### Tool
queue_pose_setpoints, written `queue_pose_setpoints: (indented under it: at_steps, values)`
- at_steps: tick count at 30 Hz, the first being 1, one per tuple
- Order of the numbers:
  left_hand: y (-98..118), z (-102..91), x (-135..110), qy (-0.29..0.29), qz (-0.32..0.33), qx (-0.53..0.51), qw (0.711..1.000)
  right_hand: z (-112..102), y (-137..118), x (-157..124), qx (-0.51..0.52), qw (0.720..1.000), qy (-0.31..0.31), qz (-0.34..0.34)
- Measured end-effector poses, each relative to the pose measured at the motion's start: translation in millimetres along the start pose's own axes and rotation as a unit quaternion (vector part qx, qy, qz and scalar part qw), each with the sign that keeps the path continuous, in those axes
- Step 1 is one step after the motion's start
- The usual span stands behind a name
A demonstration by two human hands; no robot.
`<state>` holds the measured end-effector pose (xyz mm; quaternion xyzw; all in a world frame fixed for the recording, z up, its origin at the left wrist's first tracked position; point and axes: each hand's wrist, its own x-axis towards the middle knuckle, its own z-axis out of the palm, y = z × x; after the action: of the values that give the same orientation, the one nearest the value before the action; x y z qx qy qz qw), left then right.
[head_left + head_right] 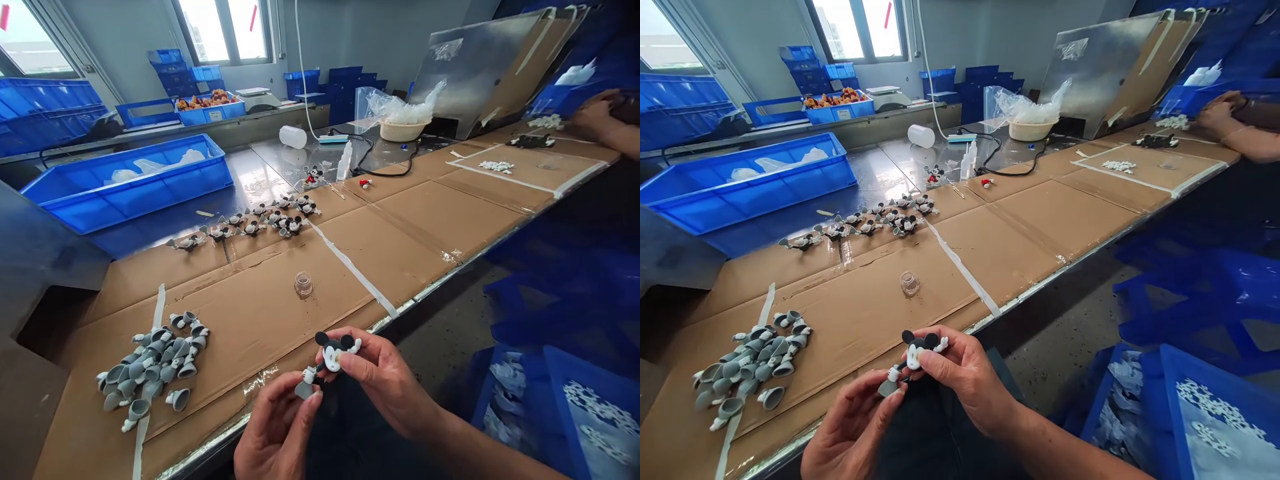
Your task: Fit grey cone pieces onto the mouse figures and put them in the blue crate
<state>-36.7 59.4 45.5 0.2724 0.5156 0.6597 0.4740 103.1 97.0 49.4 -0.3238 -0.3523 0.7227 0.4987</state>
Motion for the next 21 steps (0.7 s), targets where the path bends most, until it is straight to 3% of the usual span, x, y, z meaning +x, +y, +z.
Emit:
queue_pose_setpoints:
  at_steps: [5,11,21]
  values:
    - [-1.2,-3.0,1.7,-0.057,0.116,0.024,0.991,2.6,0.4,0.7,0.005,1.000,0.002,0.002]
    - [-1.6,-3.4,1.9,-0.007,0.033,-0.029,0.999,5.8,0.2,-3.5,0.013,1.000,-0.011,0.024]
    - [0.0,-1.9,0.9,-0.009,-0.021,-0.045,0.999,10.9,-0.5,-3.2,0.057,0.998,0.010,0.041]
